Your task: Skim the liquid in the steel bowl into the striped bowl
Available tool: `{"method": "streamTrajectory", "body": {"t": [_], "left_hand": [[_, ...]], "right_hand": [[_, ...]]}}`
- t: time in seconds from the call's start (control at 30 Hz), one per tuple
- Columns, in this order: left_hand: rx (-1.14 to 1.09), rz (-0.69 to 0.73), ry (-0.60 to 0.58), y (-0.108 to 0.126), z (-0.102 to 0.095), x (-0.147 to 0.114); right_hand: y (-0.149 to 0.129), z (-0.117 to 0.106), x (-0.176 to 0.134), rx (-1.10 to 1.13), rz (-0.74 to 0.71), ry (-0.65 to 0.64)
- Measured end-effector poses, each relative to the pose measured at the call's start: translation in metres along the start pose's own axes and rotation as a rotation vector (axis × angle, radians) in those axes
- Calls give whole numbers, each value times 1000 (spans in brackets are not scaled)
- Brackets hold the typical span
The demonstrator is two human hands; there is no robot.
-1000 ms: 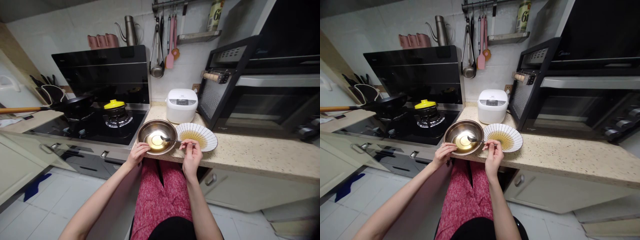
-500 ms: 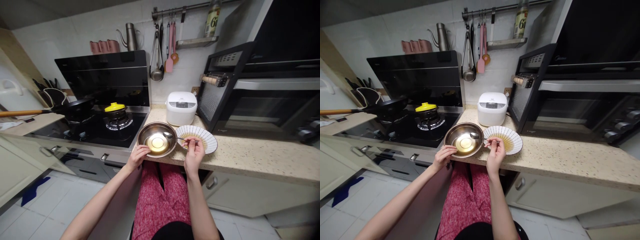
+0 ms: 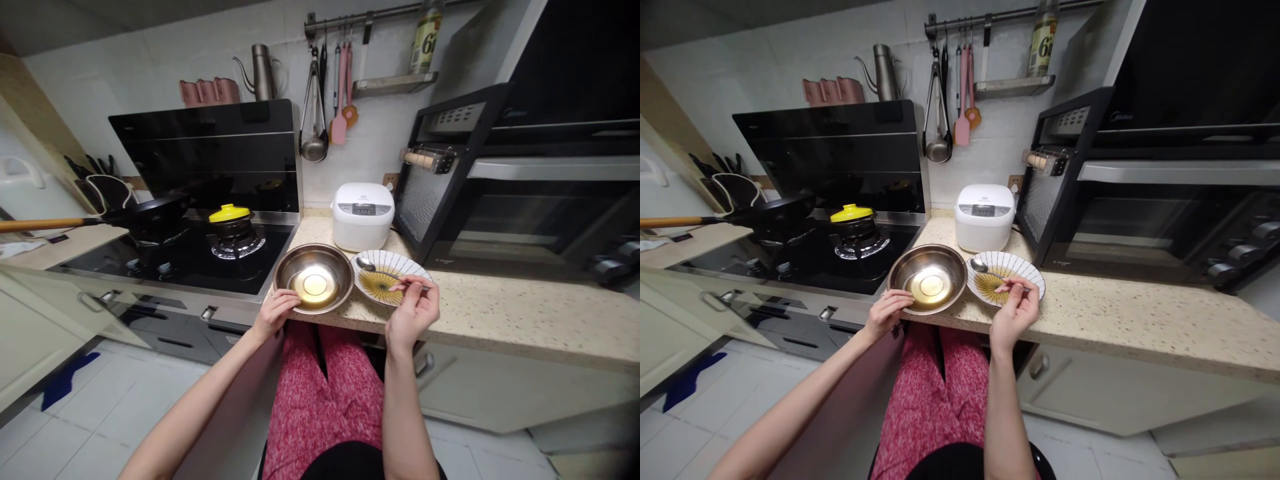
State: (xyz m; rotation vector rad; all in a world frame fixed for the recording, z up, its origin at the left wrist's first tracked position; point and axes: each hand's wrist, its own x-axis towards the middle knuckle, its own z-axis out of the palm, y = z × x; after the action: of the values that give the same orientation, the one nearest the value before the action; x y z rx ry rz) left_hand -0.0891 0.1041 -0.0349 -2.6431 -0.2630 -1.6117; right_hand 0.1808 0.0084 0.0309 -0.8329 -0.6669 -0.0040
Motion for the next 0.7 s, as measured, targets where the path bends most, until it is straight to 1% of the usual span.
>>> {"method": "streamTrajectory", "body": {"t": [0.13,0.23,0.53,0.7], "left_hand": [[-13,8,6,-1,1,-1],[-3,17,-3,0,0,-1],[12,6,-1,1,0,0],[4,12,7,1,0,0]], "right_hand": [[2,-9,0,-69,-44,10],[4,-14,-1,-142,-75,-7],[13,-21,-5,-332,-213,-126],[15,-23,-4,-410,-338,-189]]}}
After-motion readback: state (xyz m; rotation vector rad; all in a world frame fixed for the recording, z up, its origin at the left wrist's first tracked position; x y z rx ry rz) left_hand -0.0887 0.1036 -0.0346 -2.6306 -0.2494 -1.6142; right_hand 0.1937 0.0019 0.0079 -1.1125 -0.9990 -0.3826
